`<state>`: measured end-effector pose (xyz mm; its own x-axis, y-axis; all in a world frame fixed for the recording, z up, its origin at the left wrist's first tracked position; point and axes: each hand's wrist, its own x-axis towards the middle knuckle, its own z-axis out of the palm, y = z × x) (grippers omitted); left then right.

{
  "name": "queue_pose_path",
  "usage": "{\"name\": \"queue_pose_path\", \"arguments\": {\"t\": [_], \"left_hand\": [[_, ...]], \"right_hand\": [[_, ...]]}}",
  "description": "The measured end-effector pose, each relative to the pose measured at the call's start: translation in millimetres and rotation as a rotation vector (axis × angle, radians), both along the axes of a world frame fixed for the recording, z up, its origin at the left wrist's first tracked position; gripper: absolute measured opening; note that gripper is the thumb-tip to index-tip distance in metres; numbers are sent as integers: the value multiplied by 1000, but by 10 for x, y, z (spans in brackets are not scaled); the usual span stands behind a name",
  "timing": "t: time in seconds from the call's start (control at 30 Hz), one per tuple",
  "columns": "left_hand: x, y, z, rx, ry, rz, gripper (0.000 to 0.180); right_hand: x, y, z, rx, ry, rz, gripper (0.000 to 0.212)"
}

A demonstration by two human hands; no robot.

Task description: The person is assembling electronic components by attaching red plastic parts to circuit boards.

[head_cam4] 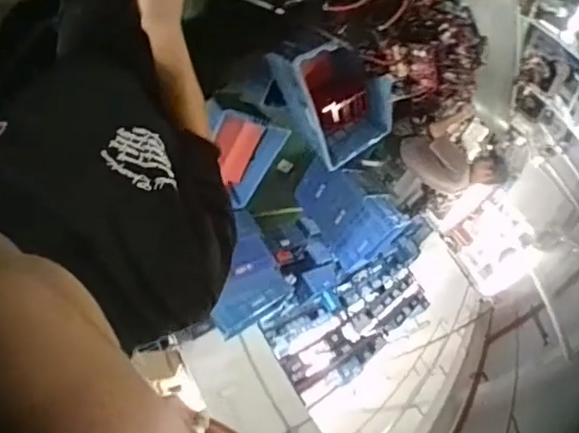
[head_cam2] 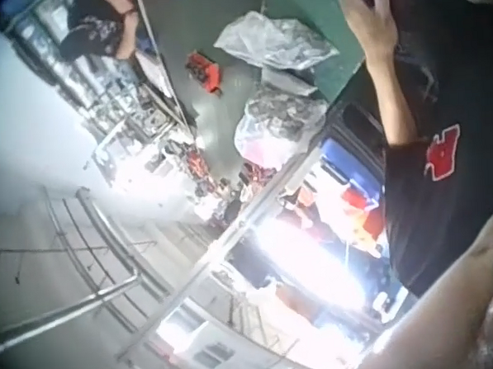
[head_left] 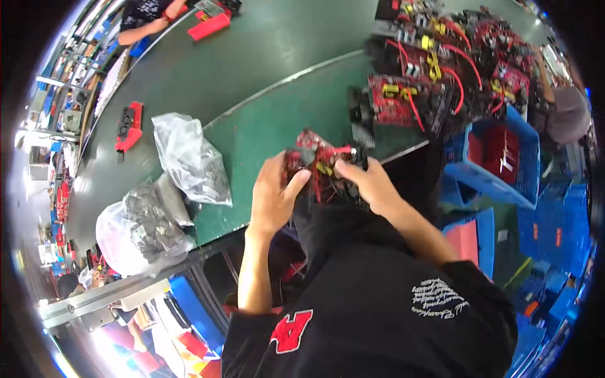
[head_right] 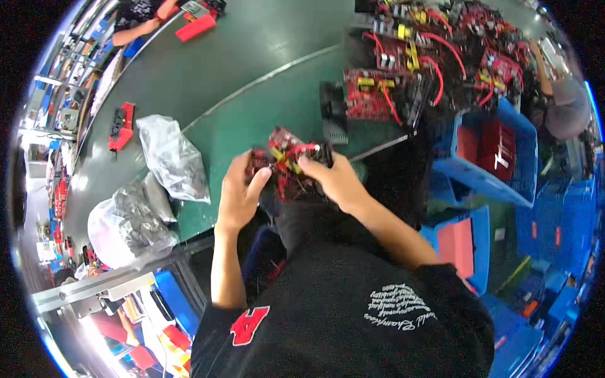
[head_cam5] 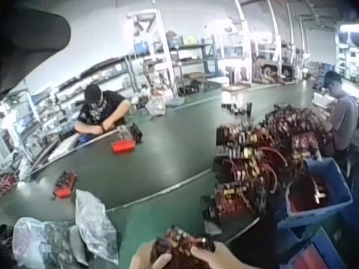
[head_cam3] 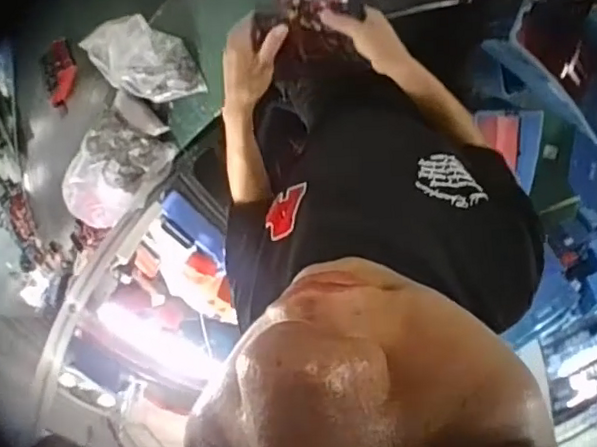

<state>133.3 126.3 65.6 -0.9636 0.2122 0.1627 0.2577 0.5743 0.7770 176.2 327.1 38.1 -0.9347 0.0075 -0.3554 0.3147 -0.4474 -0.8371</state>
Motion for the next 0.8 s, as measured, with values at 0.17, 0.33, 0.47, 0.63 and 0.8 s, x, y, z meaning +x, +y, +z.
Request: {"name": "queue_pose_path", "arguments": {"t": [0.17,0.33,0.47,0.63,0.8], "left_hand": [[-484,-14,-80,-183,134,-261,70],[-848,180,-220,-373,-171,-460,91],[-715,3,-263,-174,-525,-432,70],[-375,-30,-259,-232,-340,-446,52],[489,1146,406,-193,-239,-322,43]], "right_hand": [[179,-246,17,51,51,-172,29],[206,-531,-551,350,146,-432,51],[342,-550,-372,351,206,-409,56],[661,-404,-263,-317,307,-234,49],[1041,440,-477,-272,423,-159,63]]}}
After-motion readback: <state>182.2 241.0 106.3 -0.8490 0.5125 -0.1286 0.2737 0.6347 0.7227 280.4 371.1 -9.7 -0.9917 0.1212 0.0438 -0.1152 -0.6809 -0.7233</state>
